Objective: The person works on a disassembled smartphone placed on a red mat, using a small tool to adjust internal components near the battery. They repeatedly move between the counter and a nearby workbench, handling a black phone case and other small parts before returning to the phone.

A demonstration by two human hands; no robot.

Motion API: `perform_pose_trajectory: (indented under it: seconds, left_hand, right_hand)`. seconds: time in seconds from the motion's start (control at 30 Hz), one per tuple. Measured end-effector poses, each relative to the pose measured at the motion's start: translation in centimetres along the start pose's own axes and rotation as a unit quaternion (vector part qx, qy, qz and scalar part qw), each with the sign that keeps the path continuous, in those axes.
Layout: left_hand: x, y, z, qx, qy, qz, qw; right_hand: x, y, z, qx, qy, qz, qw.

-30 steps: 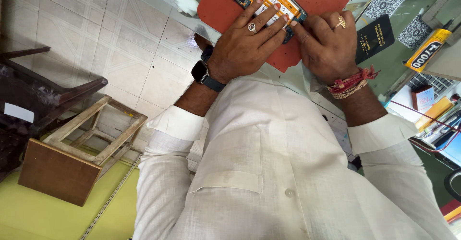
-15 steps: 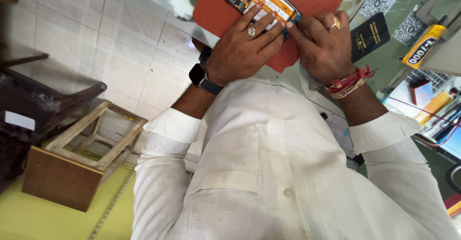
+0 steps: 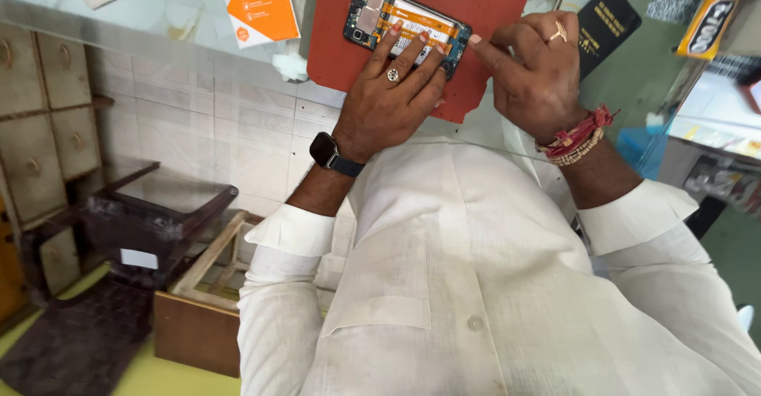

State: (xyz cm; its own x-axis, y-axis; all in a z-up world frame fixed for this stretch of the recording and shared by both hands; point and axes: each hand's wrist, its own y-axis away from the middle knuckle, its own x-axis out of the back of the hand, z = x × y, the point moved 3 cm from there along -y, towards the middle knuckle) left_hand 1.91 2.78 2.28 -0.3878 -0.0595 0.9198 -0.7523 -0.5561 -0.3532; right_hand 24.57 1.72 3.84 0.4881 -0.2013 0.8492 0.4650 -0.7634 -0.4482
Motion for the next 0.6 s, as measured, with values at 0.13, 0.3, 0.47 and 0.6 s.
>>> perform_pose_trajectory:
  seconds: [0.13, 0.3, 0.47, 0.6]
  left_hand:
    - [0.2, -0.5, -0.7, -0.032, 0.023, -0.018, 0.999]
    - [0.7, -1.3, -1.4, -0.109, -0.03, -0.035, 0.993]
    - [1.0, -1.2, -2.0, -0.15, 0.004, -0.017, 0.989]
    - [0.9, -1.2, -2.5, -0.17, 0.038, -0.021, 0.984]
  right_hand:
    - [-0.3, 0.2, -1.7, -0.025, 0.017, 0.019, 0.999]
    - [-0.7, -0.3, -3.8, -0.153, -0.007, 0.061, 0.986]
    - [-0.2, -0.1, -6.1, -0.251, -0.1, 0.167, 0.948]
    - [-1.1, -0.3, -7.6, -0.289, 0.04, 0.099, 0.951]
